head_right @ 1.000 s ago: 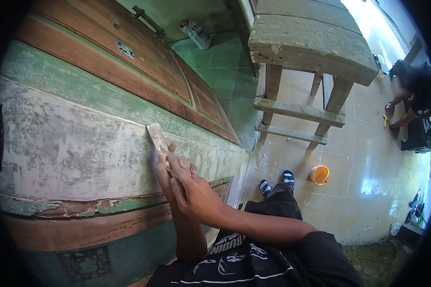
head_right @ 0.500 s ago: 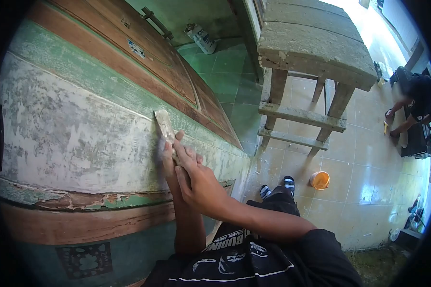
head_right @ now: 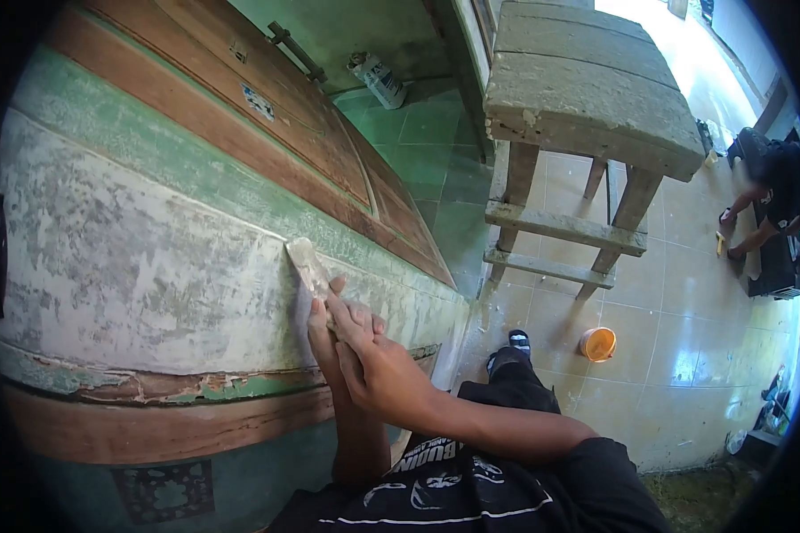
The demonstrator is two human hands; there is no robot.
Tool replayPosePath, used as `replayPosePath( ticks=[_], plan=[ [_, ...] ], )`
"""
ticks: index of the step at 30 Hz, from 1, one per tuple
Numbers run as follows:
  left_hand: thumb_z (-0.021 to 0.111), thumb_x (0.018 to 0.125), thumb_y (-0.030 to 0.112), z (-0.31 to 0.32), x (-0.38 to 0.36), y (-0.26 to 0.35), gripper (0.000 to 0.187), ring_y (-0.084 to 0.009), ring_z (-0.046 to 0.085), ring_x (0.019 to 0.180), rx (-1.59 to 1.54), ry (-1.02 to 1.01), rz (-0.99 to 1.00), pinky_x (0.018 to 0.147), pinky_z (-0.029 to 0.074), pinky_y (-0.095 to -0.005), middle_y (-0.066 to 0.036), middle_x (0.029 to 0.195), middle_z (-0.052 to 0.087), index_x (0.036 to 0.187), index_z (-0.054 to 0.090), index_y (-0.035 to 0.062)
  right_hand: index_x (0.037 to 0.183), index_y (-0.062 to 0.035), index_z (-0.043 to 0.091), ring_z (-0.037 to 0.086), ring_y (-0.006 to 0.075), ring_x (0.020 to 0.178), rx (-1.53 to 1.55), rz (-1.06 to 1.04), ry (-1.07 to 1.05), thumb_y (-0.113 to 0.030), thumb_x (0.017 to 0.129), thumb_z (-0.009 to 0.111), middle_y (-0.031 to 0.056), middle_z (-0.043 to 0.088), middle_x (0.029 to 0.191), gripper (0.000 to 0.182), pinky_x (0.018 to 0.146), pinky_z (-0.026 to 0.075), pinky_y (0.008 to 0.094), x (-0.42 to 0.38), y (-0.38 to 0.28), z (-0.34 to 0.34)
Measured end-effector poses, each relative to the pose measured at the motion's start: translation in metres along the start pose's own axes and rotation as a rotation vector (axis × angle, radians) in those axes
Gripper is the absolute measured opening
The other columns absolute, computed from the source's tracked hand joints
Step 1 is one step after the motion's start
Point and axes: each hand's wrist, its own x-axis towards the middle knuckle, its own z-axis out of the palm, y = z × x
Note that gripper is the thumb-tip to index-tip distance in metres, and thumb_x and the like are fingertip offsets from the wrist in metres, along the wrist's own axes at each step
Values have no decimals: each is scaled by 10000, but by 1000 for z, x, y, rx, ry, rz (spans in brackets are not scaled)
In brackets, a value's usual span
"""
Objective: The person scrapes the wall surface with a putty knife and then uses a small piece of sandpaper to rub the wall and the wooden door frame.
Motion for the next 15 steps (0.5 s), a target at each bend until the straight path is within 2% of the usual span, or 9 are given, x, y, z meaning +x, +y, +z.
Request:
replayPosePath(
  ticks=[2, 6, 8, 11, 13, 14, 15],
  plan=[
    [384, 1040, 426, 10, 8, 4, 508, -151, 540, 636, 19, 7, -1, 633, 471, -369, -11, 699, 551, 1340, 485, 28, 1492, -1, 338, 559, 510, 1117, 50, 43, -44, -35, 936, 516, 323, 556, 1263, 586, 947, 470, 469, 5, 1, -2],
    [357, 1044, 438, 15, 14, 5, 528, -163, 556, 625, 25, 52, 24, 612, 476, -381, -21, 698, 563, 1353, 471, 25, 1500, -12, 330, 590, 506, 1046, 29, -29, -16, -38, 932, 516, 314, 567, 1249, 599, 917, 484, 471, 11, 6, -7],
    [350, 1041, 458, -2, 11, -1, 555, -166, 540, 592, 42, -15, 12, 618, 476, -378, -22, 714, 571, 1365, 459, 21, 1501, -15, 332, 597, 508, 1019, 36, -38, -22, -44, 931, 523, 318, 570, 1237, 602, 909, 487, 473, 10, 6, -7],
    [339, 1039, 470, 3, 15, 1, 567, -164, 494, 536, -42, 6, -8, 608, 466, -372, -23, 705, 558, 1390, 438, 36, 1505, -28, 335, 607, 512, 968, 8, 1, -72, -64, 928, 545, 322, 588, 1188, 615, 877, 500, 480, 12, 7, -7],
    [314, 1040, 492, 16, 19, 2, 593, -160, 480, 526, -143, 39, 2, 604, 462, -371, -19, 688, 538, 1430, 406, 55, 1514, -100, 346, 638, 484, 762, -47, -34, -29, -156, 947, 554, 303, 641, 916, 607, 670, 540, 519, 15, 9, -8],
    [314, 1040, 492, 14, 18, 0, 593, -160, 480, 526, -139, 48, 11, 604, 462, -371, -19, 688, 538, 1430, 406, 55, 1514, -100, 346, 638, 484, 762, -39, -36, -39, -156, 947, 554, 303, 641, 916, 607, 670, 540, 519, 15, 9, -10],
    [309, 1039, 507, 10, 20, -4, 610, -158, 484, 531, -122, -76, 59, 609, 463, -373, -15, 693, 537, 1440, 398, 55, 1516, -120, 351, 640, 474, 739, -76, -48, -56, -166, 946, 560, 289, 644, 882, 609, 650, 544, 512, 14, 9, -15]
  ],
)
